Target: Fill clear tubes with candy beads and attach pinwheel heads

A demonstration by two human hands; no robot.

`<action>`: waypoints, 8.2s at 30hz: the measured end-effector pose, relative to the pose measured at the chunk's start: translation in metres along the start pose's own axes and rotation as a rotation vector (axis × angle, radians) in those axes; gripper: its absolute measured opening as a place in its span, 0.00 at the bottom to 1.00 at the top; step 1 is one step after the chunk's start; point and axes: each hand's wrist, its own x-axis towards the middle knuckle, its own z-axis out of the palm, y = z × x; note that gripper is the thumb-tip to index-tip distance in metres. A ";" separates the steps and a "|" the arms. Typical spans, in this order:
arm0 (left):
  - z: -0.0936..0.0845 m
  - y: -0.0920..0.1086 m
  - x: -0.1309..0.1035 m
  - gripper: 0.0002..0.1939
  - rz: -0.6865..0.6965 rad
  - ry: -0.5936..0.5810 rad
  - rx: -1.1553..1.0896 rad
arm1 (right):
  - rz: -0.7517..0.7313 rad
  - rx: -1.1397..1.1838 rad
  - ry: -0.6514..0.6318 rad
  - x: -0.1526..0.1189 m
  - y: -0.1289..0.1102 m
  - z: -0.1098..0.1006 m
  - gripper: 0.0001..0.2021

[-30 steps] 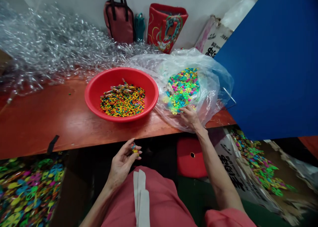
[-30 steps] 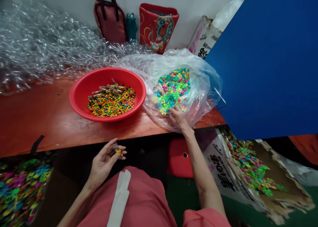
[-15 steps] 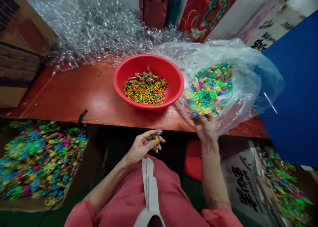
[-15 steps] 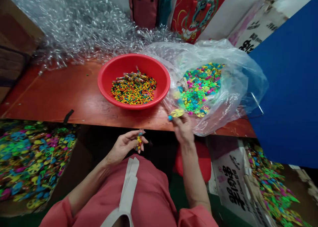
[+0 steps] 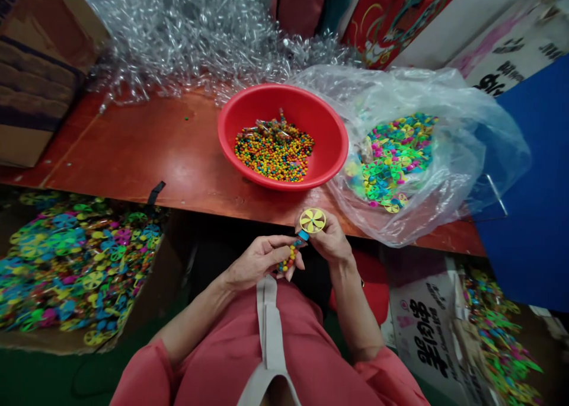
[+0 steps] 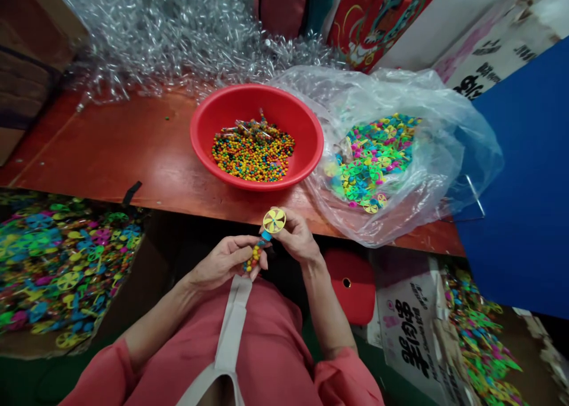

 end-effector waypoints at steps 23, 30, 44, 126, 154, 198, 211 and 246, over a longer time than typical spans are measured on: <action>-0.023 0.008 0.006 0.28 0.018 0.007 -0.095 | 0.027 -0.049 0.036 0.012 0.028 -0.007 0.19; -0.027 0.004 -0.001 0.26 -0.078 -0.091 -0.102 | 0.028 -0.029 -0.027 0.015 0.034 -0.009 0.19; -0.019 0.000 -0.002 0.25 0.075 0.186 0.079 | -0.025 -0.067 -0.105 0.017 0.031 -0.015 0.22; -0.042 0.016 0.006 0.19 0.399 0.374 0.371 | -0.420 -0.600 -0.190 0.047 -0.013 0.040 0.09; -0.118 0.171 0.003 0.20 0.844 1.071 1.233 | -0.232 -1.427 0.708 0.059 -0.056 -0.207 0.17; -0.003 0.106 0.064 0.24 0.313 0.028 0.263 | -0.373 -0.141 0.100 0.099 -0.074 -0.021 0.11; -0.005 0.091 0.053 0.26 0.097 -0.050 0.337 | -0.281 -0.282 -0.330 0.088 -0.078 -0.030 0.07; -0.004 0.053 0.047 0.23 0.249 0.030 0.238 | -0.274 -0.191 -0.052 0.056 -0.034 0.002 0.30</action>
